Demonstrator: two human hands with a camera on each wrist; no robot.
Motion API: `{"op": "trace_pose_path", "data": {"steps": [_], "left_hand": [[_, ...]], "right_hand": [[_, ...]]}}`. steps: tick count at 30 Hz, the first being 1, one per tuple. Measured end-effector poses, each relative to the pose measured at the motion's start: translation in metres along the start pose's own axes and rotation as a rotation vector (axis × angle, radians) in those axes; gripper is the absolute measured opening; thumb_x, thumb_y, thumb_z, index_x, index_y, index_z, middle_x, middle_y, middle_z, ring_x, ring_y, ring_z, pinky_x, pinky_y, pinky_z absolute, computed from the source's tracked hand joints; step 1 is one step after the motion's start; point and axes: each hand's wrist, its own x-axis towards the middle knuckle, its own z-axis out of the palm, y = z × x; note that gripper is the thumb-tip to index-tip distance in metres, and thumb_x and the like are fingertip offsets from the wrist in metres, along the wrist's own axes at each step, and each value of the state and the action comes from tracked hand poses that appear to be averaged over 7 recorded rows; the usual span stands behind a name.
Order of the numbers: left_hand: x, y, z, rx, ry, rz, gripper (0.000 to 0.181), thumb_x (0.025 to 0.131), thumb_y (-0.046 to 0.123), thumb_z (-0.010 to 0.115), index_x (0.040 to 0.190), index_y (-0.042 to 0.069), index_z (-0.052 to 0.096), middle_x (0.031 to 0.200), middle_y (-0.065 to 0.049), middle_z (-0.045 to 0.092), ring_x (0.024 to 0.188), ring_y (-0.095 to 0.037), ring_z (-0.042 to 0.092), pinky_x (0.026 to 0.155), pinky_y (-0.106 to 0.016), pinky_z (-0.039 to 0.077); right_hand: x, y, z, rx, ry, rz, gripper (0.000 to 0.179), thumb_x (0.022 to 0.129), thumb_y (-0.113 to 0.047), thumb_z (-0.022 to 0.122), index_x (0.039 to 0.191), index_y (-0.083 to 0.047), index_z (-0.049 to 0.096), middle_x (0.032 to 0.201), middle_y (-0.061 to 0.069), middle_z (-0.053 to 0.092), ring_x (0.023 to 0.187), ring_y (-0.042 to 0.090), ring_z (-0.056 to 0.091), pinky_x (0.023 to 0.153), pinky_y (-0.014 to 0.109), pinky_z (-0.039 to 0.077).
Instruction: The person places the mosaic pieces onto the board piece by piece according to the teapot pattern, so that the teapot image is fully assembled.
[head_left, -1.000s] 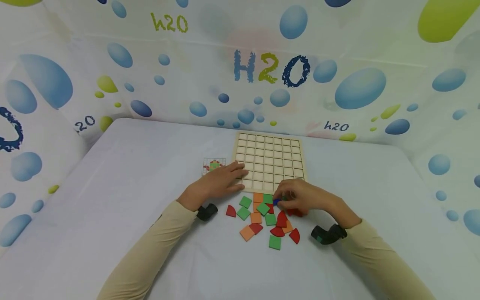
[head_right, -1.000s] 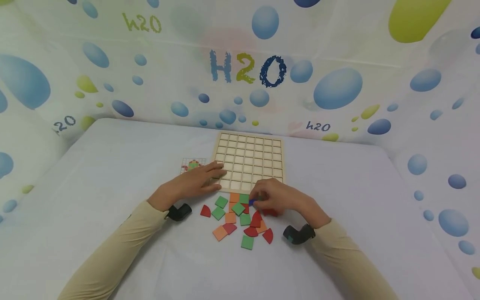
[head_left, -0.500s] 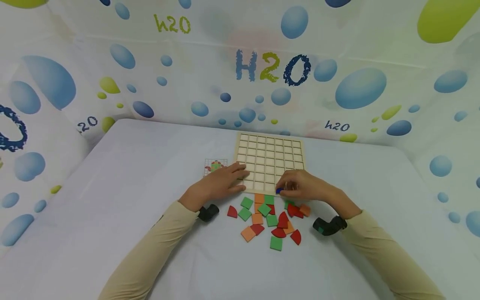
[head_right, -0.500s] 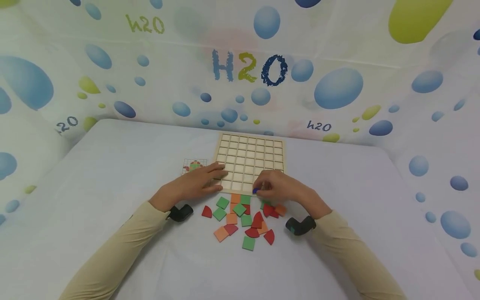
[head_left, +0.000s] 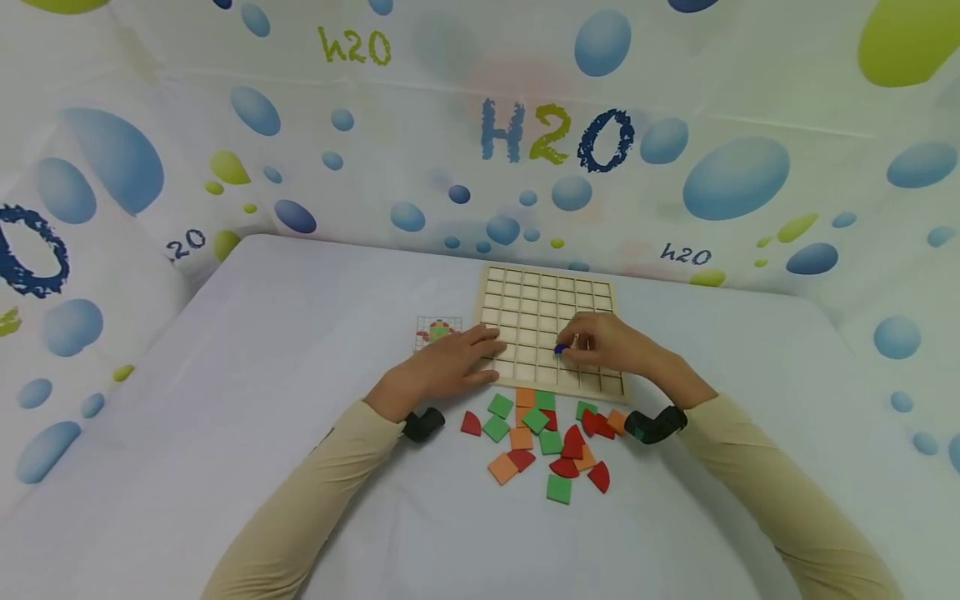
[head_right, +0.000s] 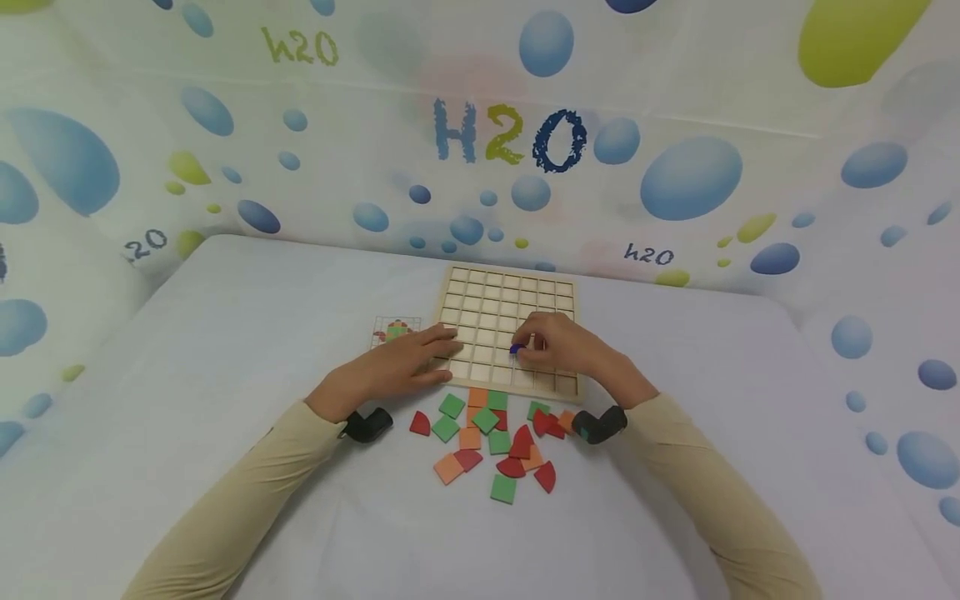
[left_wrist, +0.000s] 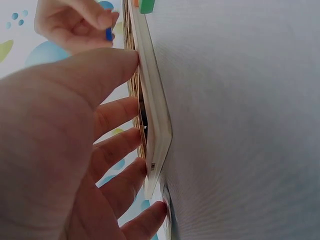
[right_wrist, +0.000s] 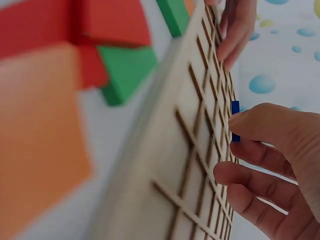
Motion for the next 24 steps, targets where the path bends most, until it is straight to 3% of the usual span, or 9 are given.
{"op": "trace_pose_path", "data": {"steps": [15, 24], "left_hand": [[0.015, -0.002, -0.003, -0.005, 0.012, -0.029, 0.051, 0.102, 0.032, 0.053, 0.144, 0.005, 0.046, 0.154, -0.016, 0.036, 0.145, -0.032, 0.027, 0.114, -0.048, 0.030], [0.023, 0.000, -0.007, 0.004, 0.024, -0.037, 0.050, 0.101, 0.031, 0.054, 0.144, 0.004, 0.047, 0.153, -0.017, 0.038, 0.144, -0.033, 0.029, 0.113, -0.048, 0.032]], "right_hand": [[0.042, 0.034, -0.019, -0.006, 0.007, -0.014, 0.015, 0.088, -0.004, 0.071, 0.101, 0.002, 0.072, 0.096, 0.013, 0.067, 0.078, 0.023, 0.064, 0.070, 0.035, 0.056], [0.063, 0.054, -0.028, -0.045, -0.025, 0.035, 0.017, 0.089, -0.005, 0.069, 0.104, 0.003, 0.072, 0.100, 0.016, 0.067, 0.085, 0.029, 0.066, 0.076, 0.042, 0.056]]}}
